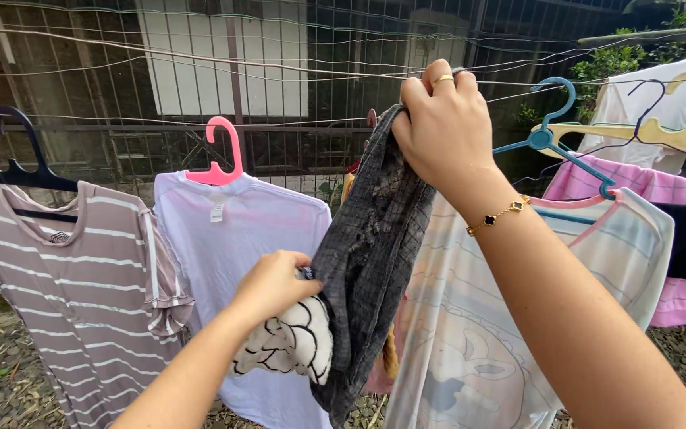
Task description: Hang wet laundry items on clotheslines and hangers.
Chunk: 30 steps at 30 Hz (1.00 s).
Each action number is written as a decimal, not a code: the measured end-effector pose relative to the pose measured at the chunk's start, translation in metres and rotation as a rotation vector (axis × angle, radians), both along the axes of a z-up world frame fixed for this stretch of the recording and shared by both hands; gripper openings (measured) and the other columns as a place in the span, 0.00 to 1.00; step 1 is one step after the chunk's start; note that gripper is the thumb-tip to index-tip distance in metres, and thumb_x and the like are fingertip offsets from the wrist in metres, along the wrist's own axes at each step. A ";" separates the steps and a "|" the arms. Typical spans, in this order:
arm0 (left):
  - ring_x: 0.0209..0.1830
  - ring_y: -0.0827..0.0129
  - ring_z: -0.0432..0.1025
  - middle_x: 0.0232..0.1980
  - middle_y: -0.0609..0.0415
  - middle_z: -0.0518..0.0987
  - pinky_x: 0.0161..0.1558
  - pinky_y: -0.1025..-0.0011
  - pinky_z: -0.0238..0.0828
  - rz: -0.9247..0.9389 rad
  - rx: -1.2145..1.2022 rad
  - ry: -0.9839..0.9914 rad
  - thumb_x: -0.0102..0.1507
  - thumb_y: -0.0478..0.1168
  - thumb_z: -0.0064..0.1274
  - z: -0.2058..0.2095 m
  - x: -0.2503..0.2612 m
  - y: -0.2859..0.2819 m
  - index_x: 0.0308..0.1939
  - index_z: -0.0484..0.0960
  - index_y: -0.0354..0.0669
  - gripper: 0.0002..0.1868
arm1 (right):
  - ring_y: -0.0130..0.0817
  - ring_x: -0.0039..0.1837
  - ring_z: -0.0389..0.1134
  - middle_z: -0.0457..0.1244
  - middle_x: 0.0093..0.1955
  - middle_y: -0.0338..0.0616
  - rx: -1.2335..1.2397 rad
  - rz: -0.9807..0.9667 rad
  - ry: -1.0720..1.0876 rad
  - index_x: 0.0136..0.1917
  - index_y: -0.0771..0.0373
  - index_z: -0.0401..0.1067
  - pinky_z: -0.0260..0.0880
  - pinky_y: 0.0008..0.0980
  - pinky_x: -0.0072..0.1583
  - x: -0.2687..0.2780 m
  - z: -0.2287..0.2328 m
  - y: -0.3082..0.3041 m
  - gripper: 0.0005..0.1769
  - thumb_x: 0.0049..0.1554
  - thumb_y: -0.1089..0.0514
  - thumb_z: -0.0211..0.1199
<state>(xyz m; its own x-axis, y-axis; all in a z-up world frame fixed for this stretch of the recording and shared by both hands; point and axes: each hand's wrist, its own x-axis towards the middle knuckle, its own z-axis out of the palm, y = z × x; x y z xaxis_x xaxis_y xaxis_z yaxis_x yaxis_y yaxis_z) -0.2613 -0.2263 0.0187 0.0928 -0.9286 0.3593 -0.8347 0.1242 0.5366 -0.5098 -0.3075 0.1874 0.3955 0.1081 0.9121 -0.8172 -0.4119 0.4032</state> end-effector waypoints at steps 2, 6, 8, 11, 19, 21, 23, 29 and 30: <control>0.44 0.51 0.81 0.42 0.45 0.86 0.49 0.56 0.77 0.108 -0.062 -0.123 0.53 0.51 0.63 0.034 0.025 0.012 0.46 0.89 0.53 0.19 | 0.54 0.53 0.65 0.63 0.55 0.53 0.101 -0.006 0.023 0.52 0.63 0.70 0.68 0.49 0.52 -0.014 0.001 -0.011 0.12 0.63 0.51 0.60; 0.42 0.49 0.79 0.44 0.50 0.84 0.42 0.51 0.76 0.368 -0.332 -0.624 0.60 0.51 0.59 0.111 0.063 0.031 0.45 0.90 0.58 0.12 | 0.58 0.46 0.70 0.67 0.47 0.52 0.480 -0.071 -0.003 0.53 0.61 0.70 0.70 0.54 0.45 -0.026 0.008 -0.014 0.14 0.68 0.50 0.51; 0.41 0.50 0.79 0.45 0.51 0.82 0.41 0.53 0.77 0.407 -0.449 -0.765 0.63 0.52 0.58 0.146 0.071 0.037 0.44 0.89 0.56 0.11 | 0.58 0.44 0.70 0.68 0.44 0.53 0.507 -0.045 -0.056 0.55 0.59 0.71 0.69 0.52 0.43 -0.024 0.018 -0.013 0.14 0.68 0.49 0.51; 0.42 0.53 0.79 0.46 0.52 0.81 0.38 0.55 0.77 0.411 -0.618 -0.974 0.66 0.53 0.58 0.193 0.079 0.043 0.43 0.88 0.54 0.12 | 0.57 0.40 0.70 0.66 0.41 0.50 0.887 0.269 -0.270 0.57 0.59 0.72 0.66 0.44 0.37 -0.023 0.035 -0.007 0.15 0.69 0.50 0.49; 0.40 0.55 0.79 0.42 0.54 0.84 0.37 0.55 0.76 0.401 -0.608 -1.133 0.57 0.58 0.64 0.276 0.066 0.058 0.44 0.88 0.53 0.19 | 0.27 0.41 0.74 0.68 0.43 0.33 1.133 1.145 -0.595 0.57 0.59 0.70 0.76 0.28 0.36 -0.036 0.049 -0.051 0.10 0.65 0.56 0.53; 0.34 0.56 0.79 0.36 0.50 0.84 0.37 0.57 0.75 0.403 -0.548 -0.939 0.63 0.50 0.62 0.286 0.068 0.063 0.47 0.86 0.47 0.15 | 0.23 0.49 0.72 0.71 0.50 0.39 0.823 1.184 -0.535 0.61 0.63 0.67 0.72 0.24 0.44 -0.038 0.040 -0.075 0.10 0.68 0.59 0.61; 0.31 0.52 0.77 0.33 0.45 0.82 0.33 0.54 0.73 0.470 -0.664 -0.922 0.68 0.50 0.61 0.290 0.095 0.054 0.46 0.86 0.42 0.14 | 0.23 0.51 0.71 0.71 0.52 0.39 0.680 1.076 -0.451 0.64 0.64 0.65 0.72 0.25 0.49 -0.034 0.033 -0.066 0.15 0.66 0.62 0.64; 0.32 0.64 0.75 0.36 0.50 0.81 0.32 0.62 0.74 0.185 -0.307 -0.105 0.62 0.47 0.59 0.268 0.051 0.067 0.46 0.84 0.41 0.15 | 0.30 0.63 0.73 0.70 0.61 0.45 0.452 0.848 -0.235 0.68 0.64 0.63 0.76 0.31 0.63 -0.014 0.016 -0.054 0.22 0.63 0.68 0.66; 0.34 0.68 0.75 0.38 0.50 0.82 0.34 0.65 0.73 0.105 -0.126 0.060 0.57 0.47 0.61 0.259 0.033 0.070 0.46 0.83 0.42 0.18 | 0.36 0.66 0.73 0.68 0.64 0.50 0.401 0.820 -0.143 0.70 0.64 0.61 0.76 0.36 0.67 -0.008 0.014 -0.050 0.26 0.62 0.70 0.65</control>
